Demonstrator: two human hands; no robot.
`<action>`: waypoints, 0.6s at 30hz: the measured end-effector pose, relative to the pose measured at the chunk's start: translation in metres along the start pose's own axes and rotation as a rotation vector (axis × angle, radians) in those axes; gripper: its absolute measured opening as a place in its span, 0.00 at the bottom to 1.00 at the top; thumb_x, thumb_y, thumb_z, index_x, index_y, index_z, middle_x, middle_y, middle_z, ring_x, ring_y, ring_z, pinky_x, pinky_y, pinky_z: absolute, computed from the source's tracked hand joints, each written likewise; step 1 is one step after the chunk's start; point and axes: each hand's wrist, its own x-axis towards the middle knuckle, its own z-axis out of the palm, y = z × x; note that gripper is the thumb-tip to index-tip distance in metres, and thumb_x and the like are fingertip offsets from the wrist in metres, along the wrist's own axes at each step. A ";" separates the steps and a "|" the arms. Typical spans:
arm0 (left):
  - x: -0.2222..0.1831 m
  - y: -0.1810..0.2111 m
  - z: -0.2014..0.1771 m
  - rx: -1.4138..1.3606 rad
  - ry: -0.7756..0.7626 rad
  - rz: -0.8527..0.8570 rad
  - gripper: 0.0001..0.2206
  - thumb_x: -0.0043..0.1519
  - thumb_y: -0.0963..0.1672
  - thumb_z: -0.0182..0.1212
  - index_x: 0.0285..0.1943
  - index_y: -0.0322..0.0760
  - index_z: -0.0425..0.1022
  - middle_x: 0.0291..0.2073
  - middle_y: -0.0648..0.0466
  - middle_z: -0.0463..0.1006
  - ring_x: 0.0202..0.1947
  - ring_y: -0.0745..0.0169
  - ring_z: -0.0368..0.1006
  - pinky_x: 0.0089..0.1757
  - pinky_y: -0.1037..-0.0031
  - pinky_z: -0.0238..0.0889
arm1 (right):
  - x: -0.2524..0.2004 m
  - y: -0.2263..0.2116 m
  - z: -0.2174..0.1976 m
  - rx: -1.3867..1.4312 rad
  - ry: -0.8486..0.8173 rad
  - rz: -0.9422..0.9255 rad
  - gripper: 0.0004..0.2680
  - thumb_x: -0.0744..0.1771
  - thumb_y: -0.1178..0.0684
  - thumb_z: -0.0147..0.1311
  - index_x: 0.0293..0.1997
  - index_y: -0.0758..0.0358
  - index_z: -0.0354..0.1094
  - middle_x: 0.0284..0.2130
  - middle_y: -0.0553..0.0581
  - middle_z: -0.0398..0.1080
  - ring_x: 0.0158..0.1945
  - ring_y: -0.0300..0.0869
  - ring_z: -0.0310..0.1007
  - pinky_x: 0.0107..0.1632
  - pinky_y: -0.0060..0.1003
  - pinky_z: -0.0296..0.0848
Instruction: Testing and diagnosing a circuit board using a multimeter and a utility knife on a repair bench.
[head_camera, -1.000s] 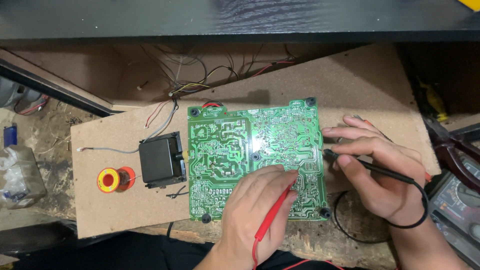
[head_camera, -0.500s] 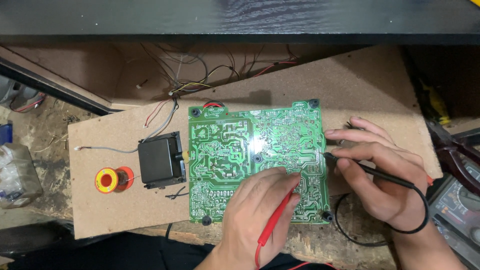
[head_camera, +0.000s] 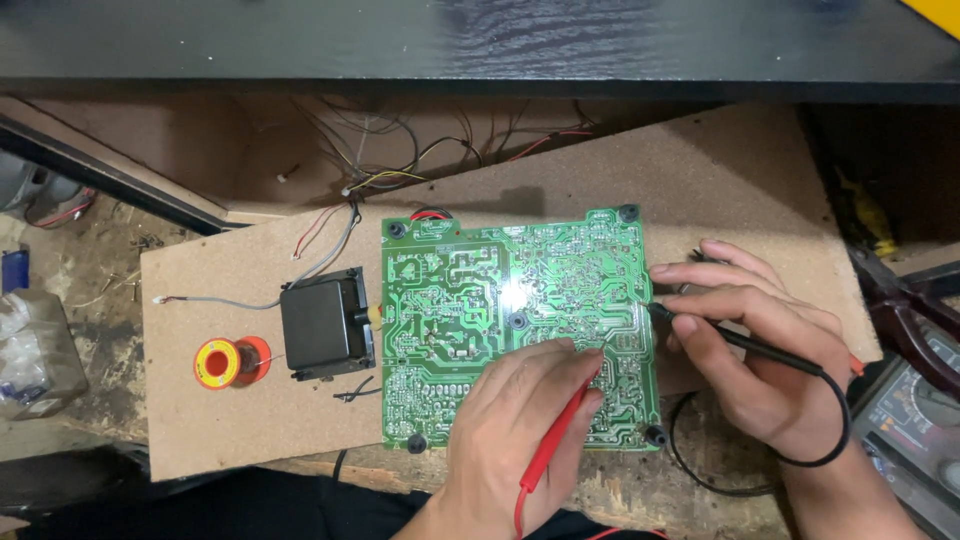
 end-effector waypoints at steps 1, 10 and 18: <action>0.000 0.000 0.000 0.000 -0.003 -0.008 0.07 0.55 0.40 0.47 0.40 0.31 0.65 0.36 0.48 0.71 0.40 0.54 0.69 0.42 0.70 0.62 | 0.000 0.001 0.000 -0.005 0.003 -0.016 0.04 0.60 0.61 0.43 0.25 0.70 0.62 0.20 0.57 0.66 0.40 0.47 0.68 0.55 0.48 0.62; -0.002 0.000 0.000 0.000 -0.025 -0.021 0.07 0.55 0.40 0.48 0.41 0.31 0.64 0.35 0.49 0.72 0.40 0.54 0.69 0.41 0.70 0.62 | -0.003 0.006 0.005 0.000 0.034 -0.079 0.03 0.60 0.61 0.44 0.25 0.70 0.62 0.19 0.56 0.65 0.38 0.48 0.68 0.55 0.48 0.61; -0.003 0.000 -0.001 -0.011 -0.025 -0.023 0.08 0.55 0.40 0.48 0.42 0.32 0.63 0.35 0.49 0.71 0.39 0.53 0.69 0.40 0.69 0.62 | -0.003 0.004 0.003 -0.020 0.011 -0.071 0.04 0.61 0.61 0.42 0.25 0.69 0.61 0.20 0.56 0.65 0.39 0.47 0.68 0.56 0.48 0.61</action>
